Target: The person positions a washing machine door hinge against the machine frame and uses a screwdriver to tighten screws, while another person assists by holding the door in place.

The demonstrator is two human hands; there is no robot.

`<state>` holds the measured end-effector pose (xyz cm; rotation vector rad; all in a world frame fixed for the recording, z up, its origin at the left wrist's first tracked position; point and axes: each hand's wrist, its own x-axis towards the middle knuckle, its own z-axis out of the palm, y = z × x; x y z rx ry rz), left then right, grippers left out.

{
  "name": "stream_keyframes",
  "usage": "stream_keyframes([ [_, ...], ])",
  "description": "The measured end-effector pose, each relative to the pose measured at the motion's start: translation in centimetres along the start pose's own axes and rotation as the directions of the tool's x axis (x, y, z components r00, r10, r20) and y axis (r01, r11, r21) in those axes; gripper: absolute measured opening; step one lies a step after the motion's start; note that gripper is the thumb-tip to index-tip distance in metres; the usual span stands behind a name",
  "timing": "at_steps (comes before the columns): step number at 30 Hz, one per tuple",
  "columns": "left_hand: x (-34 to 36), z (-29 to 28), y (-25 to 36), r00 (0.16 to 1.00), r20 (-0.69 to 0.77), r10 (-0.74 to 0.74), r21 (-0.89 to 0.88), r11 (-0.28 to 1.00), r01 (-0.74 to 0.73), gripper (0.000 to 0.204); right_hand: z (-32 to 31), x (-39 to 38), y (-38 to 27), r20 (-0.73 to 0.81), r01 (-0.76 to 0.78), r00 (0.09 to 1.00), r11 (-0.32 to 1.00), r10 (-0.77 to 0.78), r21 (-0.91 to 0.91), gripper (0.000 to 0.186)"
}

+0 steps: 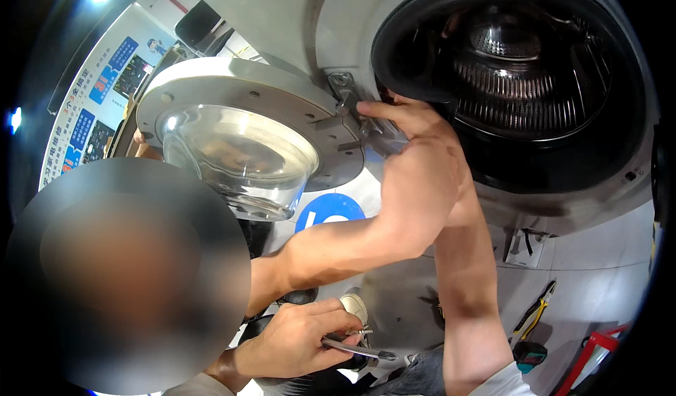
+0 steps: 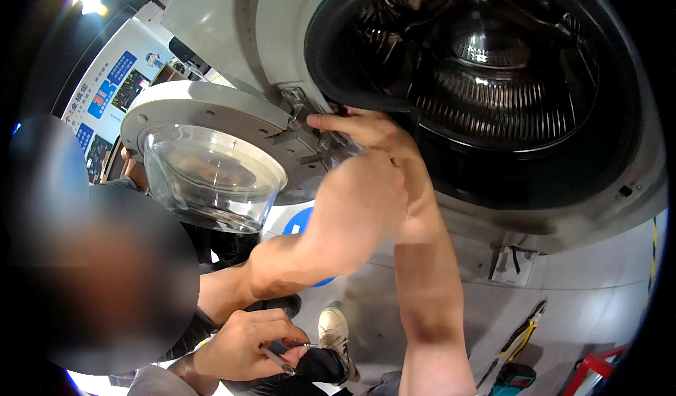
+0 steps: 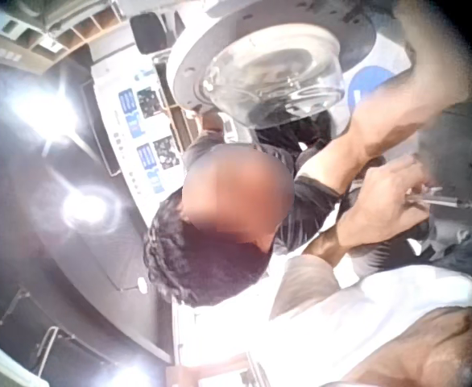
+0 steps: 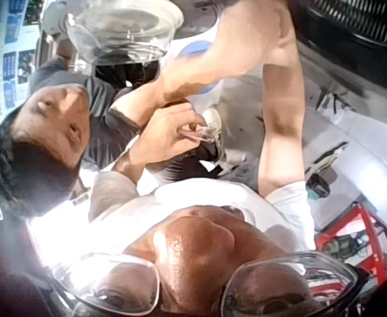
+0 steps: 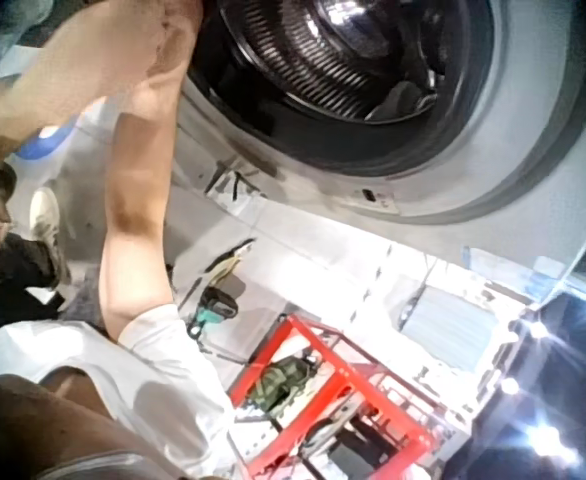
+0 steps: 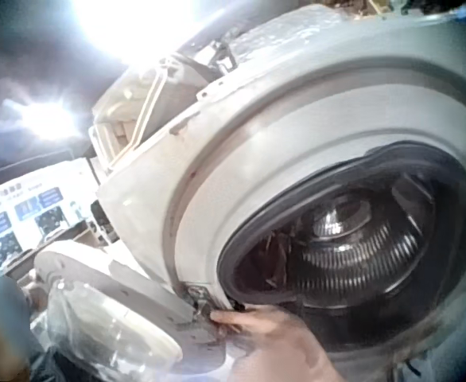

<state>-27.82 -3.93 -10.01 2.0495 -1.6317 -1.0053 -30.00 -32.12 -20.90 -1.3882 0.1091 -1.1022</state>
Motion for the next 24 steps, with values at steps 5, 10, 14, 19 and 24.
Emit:
stream_keyframes([
  [5,0.0,0.3,-0.5,0.999,-0.001,0.049,-0.089,0.995,-0.049,0.016,-0.1,-0.9,-0.9,-0.029,0.058,0.998,0.994,-0.061,-0.091,0.042],
  [10,-0.3,-0.2,-0.3,1.0,-0.022,0.019,-0.024,1.0,-0.02,0.017,0.5,-1.8,-2.0,-0.057,0.121,0.989,0.973,-0.135,-0.199,0.046],
  [14,-0.2,0.1,-0.4,0.997,-0.015,0.073,-0.017,0.997,-0.073,0.016,0.5,-2.5,-2.4,-0.091,0.158,0.977,0.945,-0.191,-0.285,0.048],
  [19,0.3,0.3,0.0,0.997,0.024,0.074,-0.021,0.997,-0.073,0.015,-0.3,-2.0,-3.0,-0.008,0.213,0.97,0.86,-0.244,-0.465,0.044],
  [24,0.1,0.5,0.6,0.999,0.029,0.042,-0.03,0.999,-0.041,0.014,-0.8,-1.2,-1.4,0.103,0.247,0.968,0.932,-0.227,-0.266,0.041],
])
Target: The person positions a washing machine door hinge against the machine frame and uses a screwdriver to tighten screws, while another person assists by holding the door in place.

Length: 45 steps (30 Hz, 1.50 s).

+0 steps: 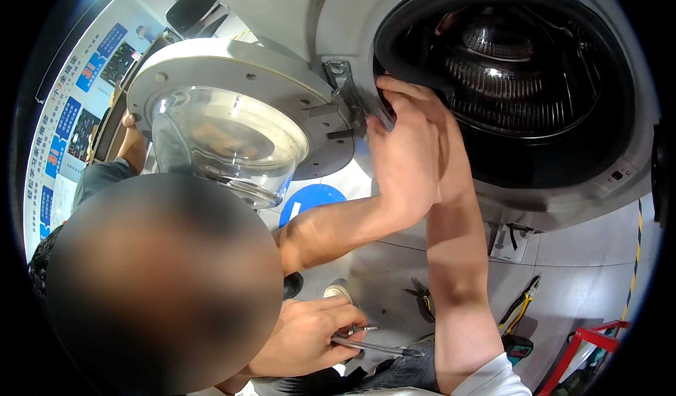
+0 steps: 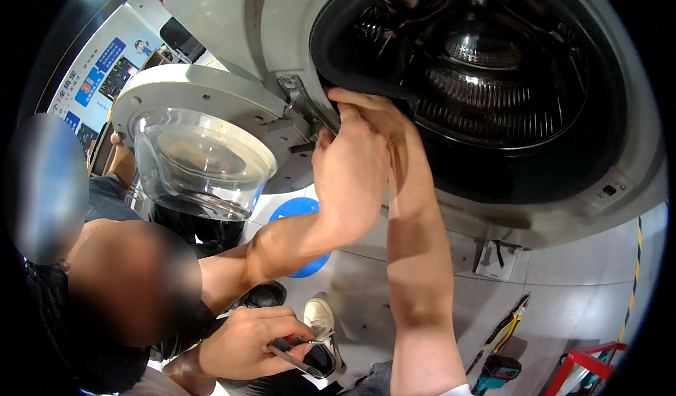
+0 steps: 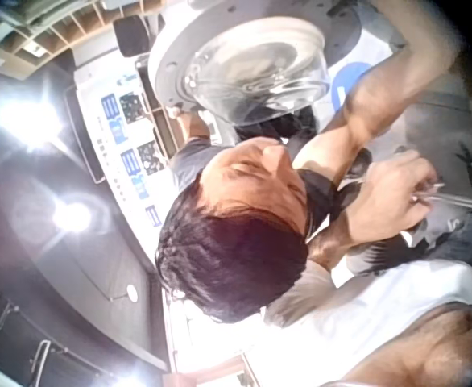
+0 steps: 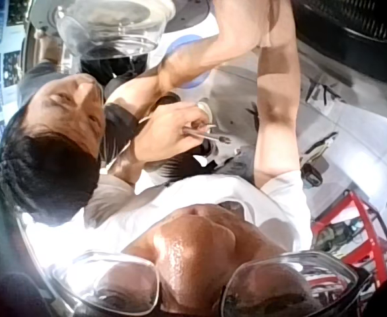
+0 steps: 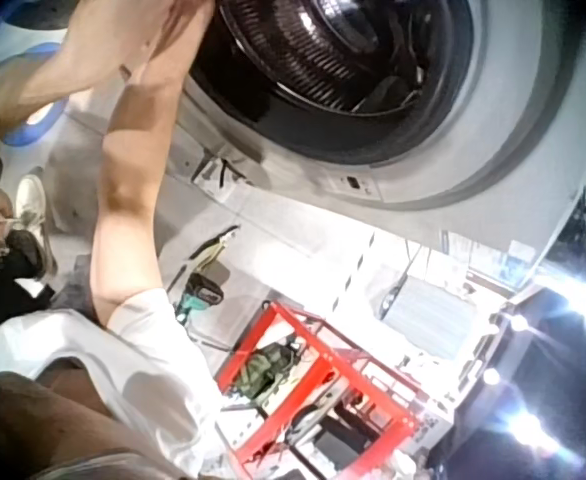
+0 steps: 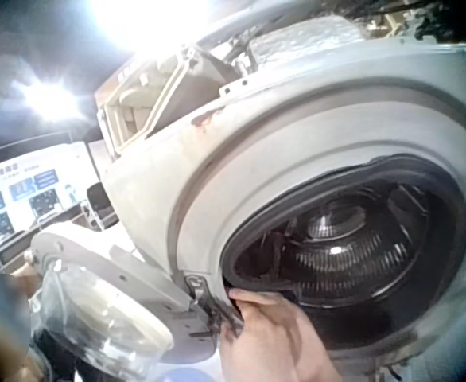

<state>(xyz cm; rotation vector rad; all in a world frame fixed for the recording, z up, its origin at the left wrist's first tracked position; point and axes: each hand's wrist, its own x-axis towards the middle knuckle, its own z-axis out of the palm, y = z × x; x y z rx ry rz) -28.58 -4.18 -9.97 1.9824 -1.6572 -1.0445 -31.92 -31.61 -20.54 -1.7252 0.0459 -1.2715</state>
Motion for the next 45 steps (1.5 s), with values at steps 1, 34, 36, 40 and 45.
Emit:
stream_keyframes([
  [1,0.3,0.1,0.0,1.0,0.017,0.003,0.002,1.0,-0.003,0.014,-0.1,0.3,1.5,0.002,0.039,0.999,0.991,-0.04,0.129,0.042],
  [34,2.4,1.6,1.9,0.994,0.108,-0.019,-0.05,0.998,0.025,0.022,1.1,4.7,12.3,0.249,-0.589,0.783,0.549,0.571,0.593,0.059],
  [36,2.3,1.7,1.9,0.996,0.09,-0.008,-0.054,0.998,0.013,0.022,1.5,4.6,12.9,0.253,-0.6,0.78,0.568,0.573,0.564,0.054],
  [40,2.4,1.7,1.5,0.993,0.119,0.015,-0.037,0.999,-0.011,0.022,1.1,4.5,6.5,0.1,-0.606,0.777,0.698,0.621,0.382,0.037],
  [45,2.3,2.1,1.5,0.994,0.106,0.031,-0.047,0.999,-0.026,0.021,0.6,4.0,0.9,0.077,-0.442,0.887,0.885,0.456,-0.146,0.031],
])
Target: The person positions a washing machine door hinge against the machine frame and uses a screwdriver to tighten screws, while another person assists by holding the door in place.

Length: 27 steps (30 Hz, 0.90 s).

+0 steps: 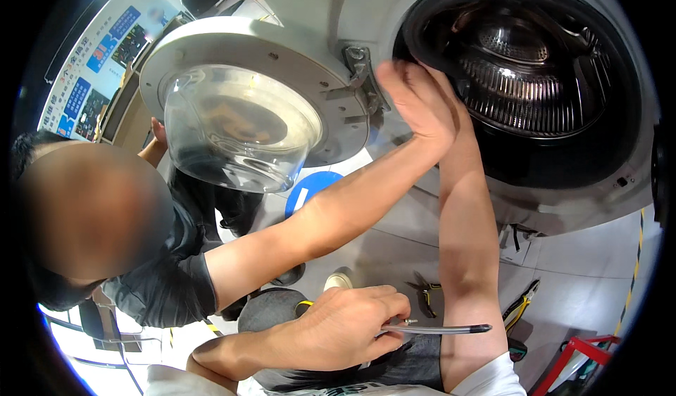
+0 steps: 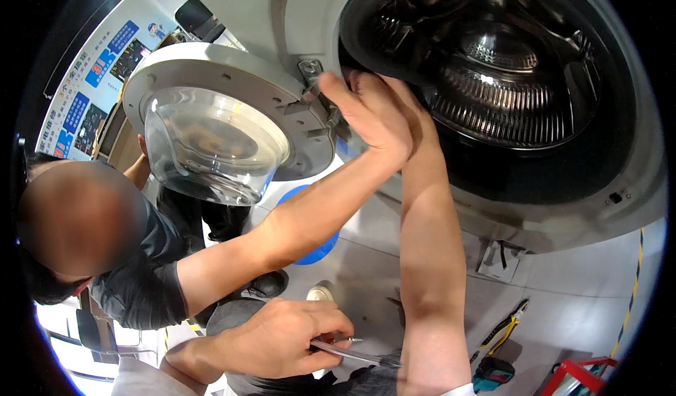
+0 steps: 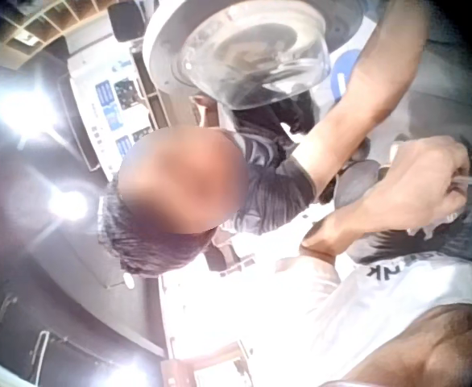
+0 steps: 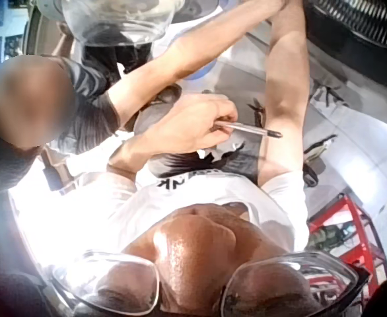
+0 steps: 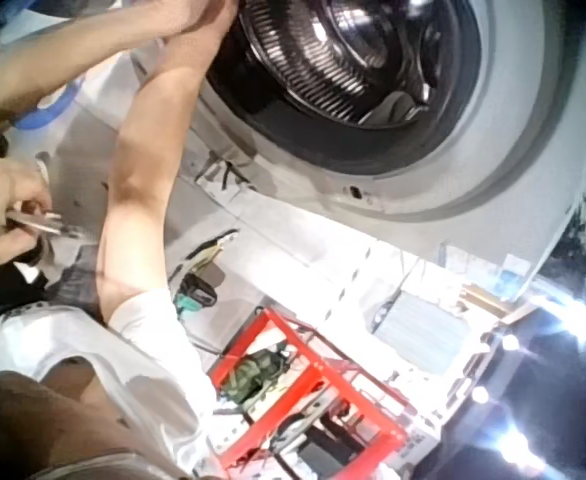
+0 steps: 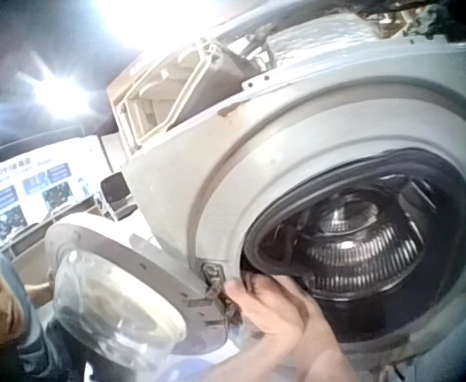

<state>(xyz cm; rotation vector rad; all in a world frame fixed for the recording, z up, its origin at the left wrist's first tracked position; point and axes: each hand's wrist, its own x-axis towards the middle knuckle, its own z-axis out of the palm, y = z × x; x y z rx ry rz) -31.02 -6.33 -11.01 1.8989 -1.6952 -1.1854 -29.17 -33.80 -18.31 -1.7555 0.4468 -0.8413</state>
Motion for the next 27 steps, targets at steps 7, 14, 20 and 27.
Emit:
stream_keyframes([
  [7,-1.3,-0.2,1.0,0.984,0.079,0.161,0.048,0.985,-0.165,0.011,0.7,0.4,2.6,-0.012,0.008,1.0,0.988,-0.006,0.154,0.028],
  [14,-1.8,-0.1,1.5,0.978,-0.092,0.19,0.181,0.969,-0.171,0.011,1.2,0.1,1.1,0.045,-0.178,0.984,0.94,0.172,0.29,0.032],
  [20,-3.3,0.9,0.1,0.982,-0.083,0.172,0.276,0.95,-0.144,0.027,0.4,1.3,1.7,0.23,-0.361,0.932,0.658,0.281,0.66,0.032],
  [27,-4.1,-1.4,1.0,0.998,-0.018,0.065,0.143,0.988,-0.061,0.034,-1.5,2.0,5.3,0.285,-0.399,0.917,0.599,0.28,0.695,0.043],
])
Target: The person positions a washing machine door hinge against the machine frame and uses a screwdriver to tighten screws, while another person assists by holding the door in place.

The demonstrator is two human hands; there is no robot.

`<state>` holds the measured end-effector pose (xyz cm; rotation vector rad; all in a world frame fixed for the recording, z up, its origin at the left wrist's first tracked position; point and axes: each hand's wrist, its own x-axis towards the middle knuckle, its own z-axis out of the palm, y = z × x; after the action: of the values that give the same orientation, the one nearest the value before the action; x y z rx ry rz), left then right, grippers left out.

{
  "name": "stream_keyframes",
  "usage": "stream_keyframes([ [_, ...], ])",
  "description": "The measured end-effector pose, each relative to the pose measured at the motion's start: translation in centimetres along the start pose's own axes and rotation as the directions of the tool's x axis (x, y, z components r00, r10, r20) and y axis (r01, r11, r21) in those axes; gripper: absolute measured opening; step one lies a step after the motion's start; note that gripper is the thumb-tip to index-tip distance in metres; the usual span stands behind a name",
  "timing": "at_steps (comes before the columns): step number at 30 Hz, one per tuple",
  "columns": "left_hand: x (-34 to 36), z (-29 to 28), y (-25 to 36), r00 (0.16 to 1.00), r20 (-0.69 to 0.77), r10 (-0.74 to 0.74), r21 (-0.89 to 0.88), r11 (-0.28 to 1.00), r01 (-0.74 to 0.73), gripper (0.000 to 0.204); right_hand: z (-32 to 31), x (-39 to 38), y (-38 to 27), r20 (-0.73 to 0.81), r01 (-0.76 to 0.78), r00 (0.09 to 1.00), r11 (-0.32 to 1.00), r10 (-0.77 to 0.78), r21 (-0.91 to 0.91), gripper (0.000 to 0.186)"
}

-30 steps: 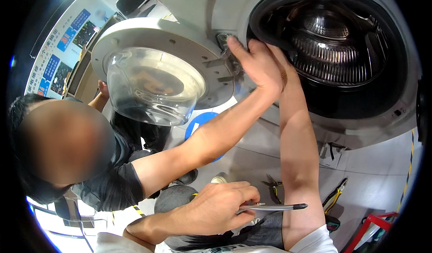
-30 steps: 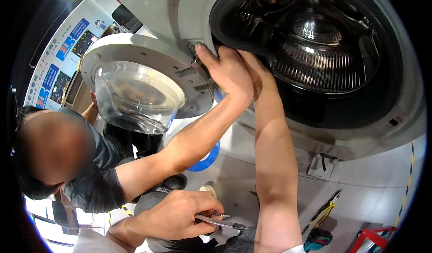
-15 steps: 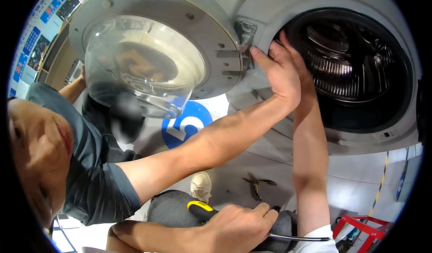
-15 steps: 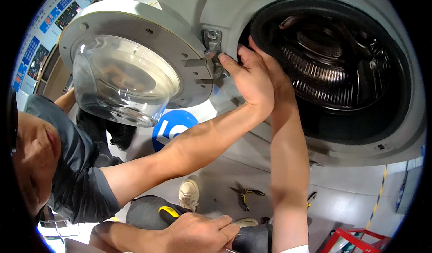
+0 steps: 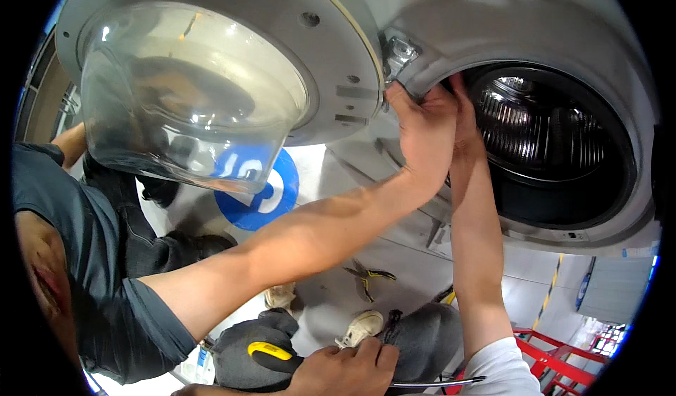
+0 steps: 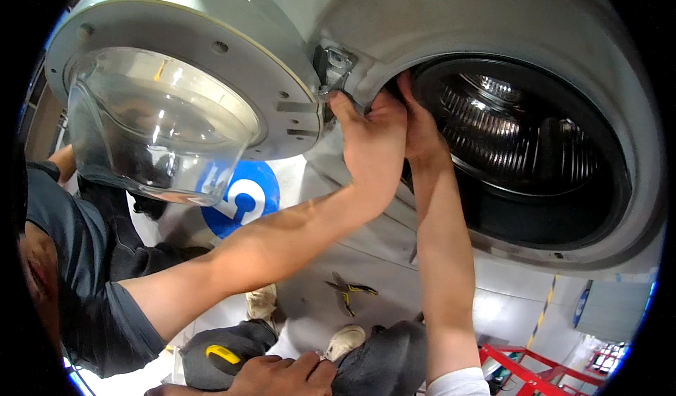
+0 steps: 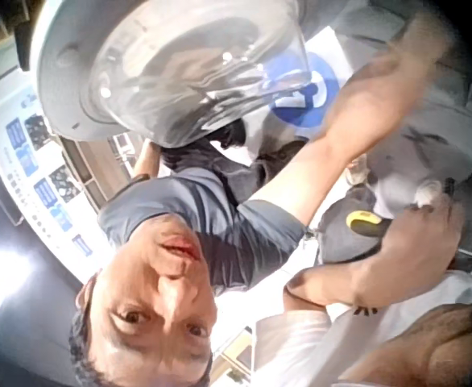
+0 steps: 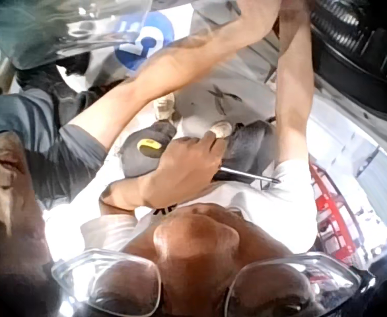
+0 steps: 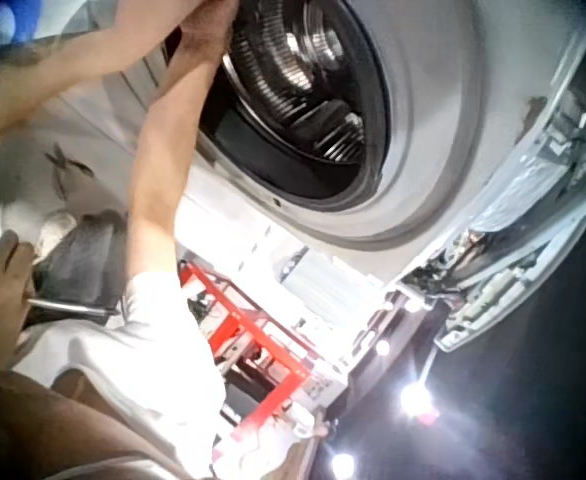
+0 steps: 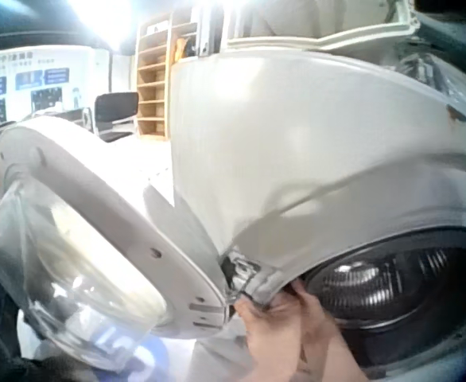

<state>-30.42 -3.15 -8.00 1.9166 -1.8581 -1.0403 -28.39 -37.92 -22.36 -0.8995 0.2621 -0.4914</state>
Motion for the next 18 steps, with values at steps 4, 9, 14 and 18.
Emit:
stream_keyframes([
  [4,-1.5,0.0,0.5,0.995,-0.034,-0.094,-0.091,0.992,0.091,0.034,0.4,0.5,-0.4,0.05,-0.024,0.998,1.0,0.024,-0.003,0.059],
  [9,-4.4,0.9,0.7,0.97,-0.084,-0.229,-0.052,0.973,0.225,0.019,-0.2,0.6,-0.9,0.124,0.044,0.992,0.987,-0.025,-0.154,0.069],
  [14,-6.1,2.3,-0.9,0.911,-0.141,-0.387,-0.084,0.922,0.378,0.011,-3.2,2.5,-0.5,0.54,-0.214,0.842,0.917,0.0,0.335,0.067],
  [18,-5.4,4.0,-3.1,0.894,-0.233,-0.383,-0.186,0.92,0.346,0.012,-2.0,2.1,-0.3,0.464,-0.087,0.886,0.971,-0.026,0.221,0.065],
])
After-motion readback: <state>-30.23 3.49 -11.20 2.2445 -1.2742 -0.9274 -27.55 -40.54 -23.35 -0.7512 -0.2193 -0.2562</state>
